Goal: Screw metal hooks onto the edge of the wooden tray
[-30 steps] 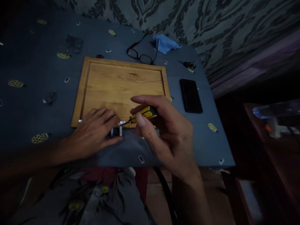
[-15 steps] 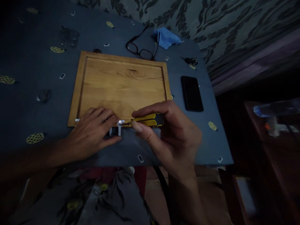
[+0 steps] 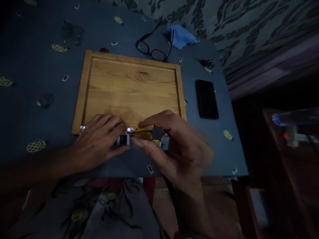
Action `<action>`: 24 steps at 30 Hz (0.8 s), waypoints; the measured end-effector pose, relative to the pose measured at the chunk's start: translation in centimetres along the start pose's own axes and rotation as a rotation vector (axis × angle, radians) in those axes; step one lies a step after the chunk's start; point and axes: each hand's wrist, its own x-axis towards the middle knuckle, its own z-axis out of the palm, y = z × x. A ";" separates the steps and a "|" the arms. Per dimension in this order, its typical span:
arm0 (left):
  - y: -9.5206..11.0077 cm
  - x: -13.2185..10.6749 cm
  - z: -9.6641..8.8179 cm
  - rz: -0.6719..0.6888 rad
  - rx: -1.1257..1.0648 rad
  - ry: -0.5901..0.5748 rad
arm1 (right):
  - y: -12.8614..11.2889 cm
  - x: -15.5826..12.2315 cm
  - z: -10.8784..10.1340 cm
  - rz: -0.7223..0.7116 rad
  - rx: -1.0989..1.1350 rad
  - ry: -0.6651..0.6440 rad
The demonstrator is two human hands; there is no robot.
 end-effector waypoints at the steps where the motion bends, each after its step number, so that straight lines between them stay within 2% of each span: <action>1: 0.0 0.0 0.0 -0.001 0.003 -0.002 | 0.0 -0.1 0.3 0.006 0.008 0.024; 5: 0.0 0.1 0.0 -0.005 0.009 -0.025 | -0.2 -0.4 0.6 0.070 0.020 0.049; 12: 0.0 0.1 -0.1 -0.007 0.007 -0.033 | -0.8 -0.3 -0.7 0.087 -0.054 -0.180; 21: -0.2 0.0 0.0 0.019 0.020 -0.019 | -0.7 -0.8 0.1 0.034 -0.120 -0.066; 24: -0.2 0.1 -0.1 0.019 0.026 -0.028 | -0.7 -1.4 0.1 0.028 -0.163 0.071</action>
